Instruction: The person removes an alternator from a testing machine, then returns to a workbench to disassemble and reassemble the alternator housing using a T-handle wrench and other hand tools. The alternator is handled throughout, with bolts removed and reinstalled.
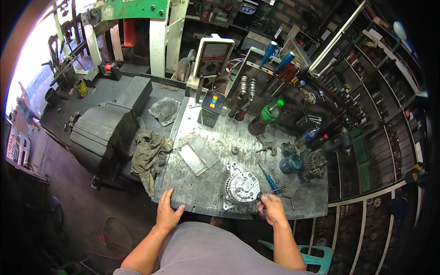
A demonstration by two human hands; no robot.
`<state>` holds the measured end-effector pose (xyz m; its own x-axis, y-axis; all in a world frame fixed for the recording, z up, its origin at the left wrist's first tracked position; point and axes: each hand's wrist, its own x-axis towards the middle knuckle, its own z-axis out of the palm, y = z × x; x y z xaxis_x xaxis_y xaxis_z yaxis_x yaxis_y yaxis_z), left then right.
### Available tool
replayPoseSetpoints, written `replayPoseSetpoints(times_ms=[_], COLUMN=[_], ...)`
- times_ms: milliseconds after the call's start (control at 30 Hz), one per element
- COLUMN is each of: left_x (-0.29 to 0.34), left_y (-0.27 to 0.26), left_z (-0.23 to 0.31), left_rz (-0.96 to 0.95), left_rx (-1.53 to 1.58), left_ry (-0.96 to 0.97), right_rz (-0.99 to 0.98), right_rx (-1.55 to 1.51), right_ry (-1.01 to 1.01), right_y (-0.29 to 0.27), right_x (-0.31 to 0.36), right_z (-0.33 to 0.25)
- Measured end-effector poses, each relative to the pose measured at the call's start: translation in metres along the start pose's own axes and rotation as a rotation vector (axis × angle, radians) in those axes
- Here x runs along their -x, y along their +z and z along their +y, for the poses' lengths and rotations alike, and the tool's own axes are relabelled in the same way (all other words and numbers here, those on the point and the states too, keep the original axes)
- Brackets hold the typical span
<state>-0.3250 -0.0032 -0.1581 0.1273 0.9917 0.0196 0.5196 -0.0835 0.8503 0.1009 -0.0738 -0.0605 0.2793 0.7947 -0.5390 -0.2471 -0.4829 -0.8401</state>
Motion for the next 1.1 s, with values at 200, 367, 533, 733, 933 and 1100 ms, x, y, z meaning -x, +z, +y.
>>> replayPoseSetpoints(times_ms=[200,367,533,733,933,1100], left_x=[-0.014,-0.035,-0.052,-0.068,-0.075,-0.071], left_y=[-0.001,0.0,0.017,0.055,0.084,0.092], left_z=[0.002,0.026,0.068,0.123,0.149,0.148], left_rz=[-0.004,-0.027,-0.112,-0.297,-0.371,-0.362], left_rx=[0.003,0.073,0.081,0.068,-0.014,-0.03], left_ry=[0.04,0.132,0.307,0.401,0.365,0.324], right_rz=[0.113,0.133,0.094,0.051,0.016,-0.034], right_rx=[-0.074,-0.022,-0.036,-0.192,-0.097,-0.259], right_ry=[-0.119,0.094,-0.138,-0.051,-0.143,-0.176], right_y=[0.015,0.007,0.015,0.01,0.002,0.003], right_x=[0.007,0.008,0.003,0.004,-0.004,-0.004], right_z=[0.005,-0.001,0.01,0.013,0.017,0.019])
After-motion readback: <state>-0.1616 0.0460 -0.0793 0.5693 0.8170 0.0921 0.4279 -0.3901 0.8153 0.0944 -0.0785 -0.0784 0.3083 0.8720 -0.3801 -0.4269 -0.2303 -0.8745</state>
